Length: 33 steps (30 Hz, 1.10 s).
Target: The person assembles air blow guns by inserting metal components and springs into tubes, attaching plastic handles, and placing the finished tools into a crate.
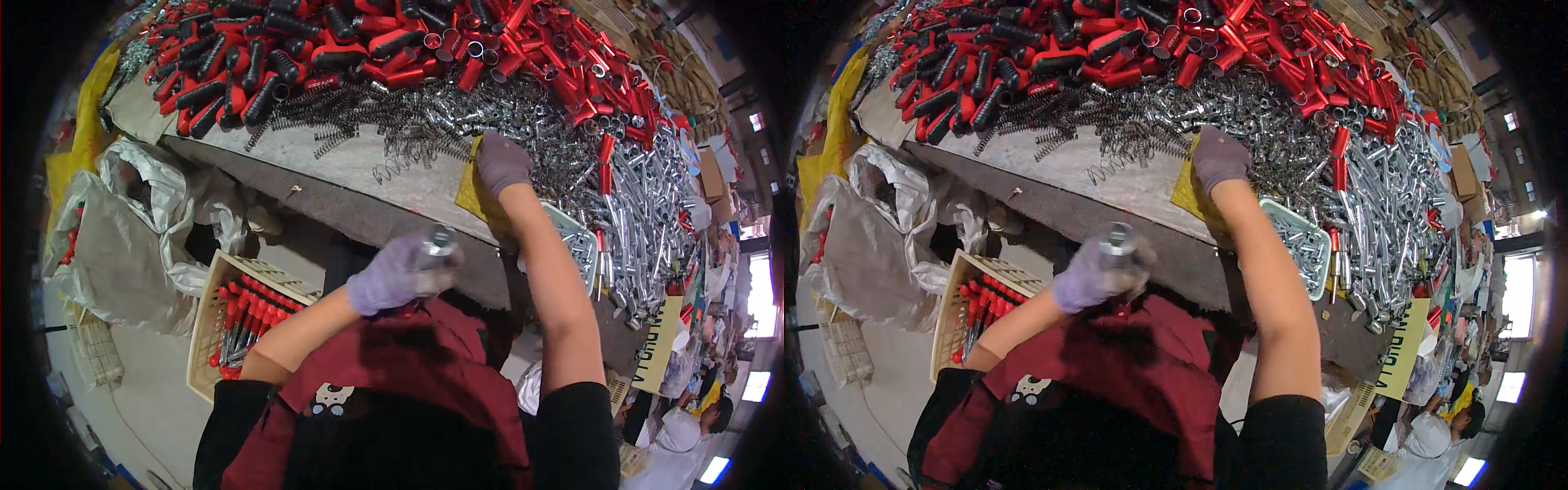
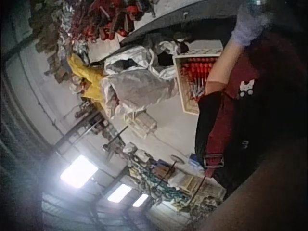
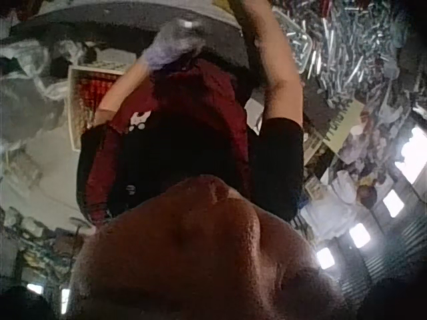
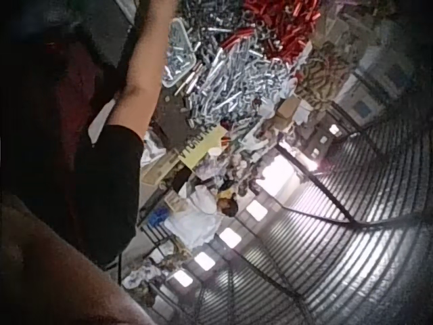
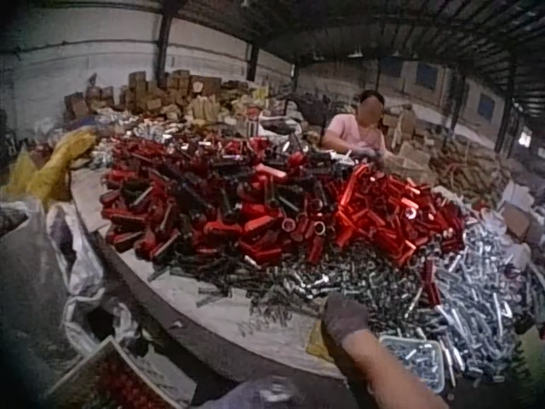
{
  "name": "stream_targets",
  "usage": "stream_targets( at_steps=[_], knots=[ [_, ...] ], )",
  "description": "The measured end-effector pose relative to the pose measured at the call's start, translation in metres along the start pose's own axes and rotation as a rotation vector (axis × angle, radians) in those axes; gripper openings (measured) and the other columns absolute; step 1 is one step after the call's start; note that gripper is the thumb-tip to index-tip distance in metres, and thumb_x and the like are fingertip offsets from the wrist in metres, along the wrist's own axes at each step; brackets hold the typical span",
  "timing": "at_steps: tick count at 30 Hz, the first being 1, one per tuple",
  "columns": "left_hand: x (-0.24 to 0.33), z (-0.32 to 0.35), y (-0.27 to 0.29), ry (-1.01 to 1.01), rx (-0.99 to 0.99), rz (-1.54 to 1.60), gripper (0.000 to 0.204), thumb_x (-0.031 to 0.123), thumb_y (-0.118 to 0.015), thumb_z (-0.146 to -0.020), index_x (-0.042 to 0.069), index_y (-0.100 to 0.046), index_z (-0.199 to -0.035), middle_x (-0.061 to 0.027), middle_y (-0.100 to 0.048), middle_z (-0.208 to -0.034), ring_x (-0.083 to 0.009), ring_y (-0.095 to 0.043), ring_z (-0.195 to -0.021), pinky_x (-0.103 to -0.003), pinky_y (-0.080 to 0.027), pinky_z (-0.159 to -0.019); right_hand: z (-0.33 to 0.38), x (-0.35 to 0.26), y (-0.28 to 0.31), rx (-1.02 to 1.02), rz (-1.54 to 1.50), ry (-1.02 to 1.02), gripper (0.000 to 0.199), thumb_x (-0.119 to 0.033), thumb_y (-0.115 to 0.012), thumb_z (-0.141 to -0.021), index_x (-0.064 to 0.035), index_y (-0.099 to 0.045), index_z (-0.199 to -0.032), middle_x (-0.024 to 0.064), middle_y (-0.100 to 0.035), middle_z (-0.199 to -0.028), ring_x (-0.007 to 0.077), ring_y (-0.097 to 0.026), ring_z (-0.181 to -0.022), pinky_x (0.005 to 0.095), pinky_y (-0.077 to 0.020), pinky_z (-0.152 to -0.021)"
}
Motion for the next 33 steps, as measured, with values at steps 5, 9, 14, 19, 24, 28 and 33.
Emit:
stream_targets(
  at_steps=[5, 9, 14, 19, 24, 28, 33],
  knots=[
    [-0.038, -0.028, -0.016, 0.162, -0.037, -0.099, 0.031, 0.018, -0.063, -0.079, 0.006, -0.055, -0.106, -0.0012, -0.055, -0.081, -0.0088, -0.051, -0.067, -0.024, -0.044, -0.059, 0.053, 0.004, 0.074, 0.085, -0.261, 0.152, 0.027, -0.019, -0.048, -0.085, -0.0056, -0.063, -0.102, 0.018, -0.064, -0.099, 0.0294, -0.062, -0.094, 0.0385, -0.0477, -0.08],
    [-0.037, -0.037, -0.023, 0.101, -0.079, -0.004, 0.042, 0.021, -0.061, -0.08, 0.006, -0.054, -0.118, -0.0007, -0.056, -0.084, -0.0074, -0.051, -0.066, -0.023, -0.044, -0.058, 0.138, 0.031, 0.129, -0.064, -0.921, 0.201, 0.024, -0.021, -0.055, -0.085, -0.0052, -0.063, -0.101, 0.012, -0.064, -0.09, 0.0188, -0.062, -0.081, 0.0315, -0.0464, -0.073],
    [-0.03, -0.055, -0.047, 0.286, -0.257, -0.156, 0.048, 0.03, -0.067, -0.079, 0.007, -0.054, -0.12, -0.0068, -0.061, -0.099, -0.0144, -0.056, -0.09, -0.03, -0.046, -0.081, 0.178, 0.03, 0.149, 0.101, -0.493, 0.619, 0.017, -0.019, -0.055, -0.084, -0.0066, -0.06, -0.095, 0.0118, -0.058, -0.082, 0.0301, -0.059, -0.077, 0.0381, -0.0471, -0.068],
    [-0.066, -0.054, -0.072, 0.268, -0.285, -0.29, 0.047, 0.03, -0.069, -0.076, 0.007, -0.056, -0.116, -0.009, -0.063, -0.096, -0.0186, -0.06, -0.087, -0.032, -0.047, -0.079, 0.19, 0.051, 0.135, -0.051, -0.489, 0.603, 0.015, -0.016, -0.053, -0.085, -0.0076, -0.059, -0.096, 0.013, -0.058, -0.081, 0.0323, -0.059, -0.076, 0.0395, -0.0473, -0.067],
    [-0.077, -0.056, -0.08, 0.151, -0.197, -0.412, 0.051, 0.033, -0.073, -0.073, 0.007, -0.055, -0.113, -0.0116, -0.064, -0.097, -0.0234, -0.063, -0.089, -0.035, -0.049, -0.078, 0.198, 0.071, 0.106, -0.051, -0.579, 0.551, 0.019, -0.02, -0.05, -0.086, -0.0093, -0.059, -0.1, 0.0141, -0.06, -0.089, 0.0335, -0.06, -0.081, 0.0399, -0.0486, -0.071],
    [-0.072, -0.056, -0.084, 0.124, -0.159, -0.472, 0.052, 0.03, -0.077, -0.07, 0.007, -0.056, -0.112, -0.0106, -0.065, -0.096, -0.0232, -0.064, -0.085, -0.033, -0.05, -0.075, 0.188, 0.09, 0.099, -0.167, -0.599, 0.598, 0.021, -0.02, -0.053, -0.085, -0.0087, -0.059, -0.102, 0.015, -0.06, -0.096, 0.0329, -0.06, -0.085, 0.0385, -0.0495, -0.072],
    [-0.069, -0.056, -0.08, 0.225, -0.215, -0.591, 0.048, 0.027, -0.079, -0.068, 0.007, -0.058, -0.106, -0.0085, -0.066, -0.085, -0.0205, -0.065, -0.075, -0.033, -0.051, -0.067, 0.146, 0.221, 0.107, 0.316, -0.529, 0.157, 0.028, -0.024, -0.049, -0.09, -0.007, -0.06, -0.11, 0.0131, -0.063, -0.105, 0.0273, -0.06, -0.098, 0.0345, -0.0488, -0.083]
  ],
)
Point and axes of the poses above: each hand's wrist, its own z-axis away from the middle knuckle, its own y-axis out of the back of the hand, x = y × z, the point moved 5 cm from there along -z, towards the middle knuckle
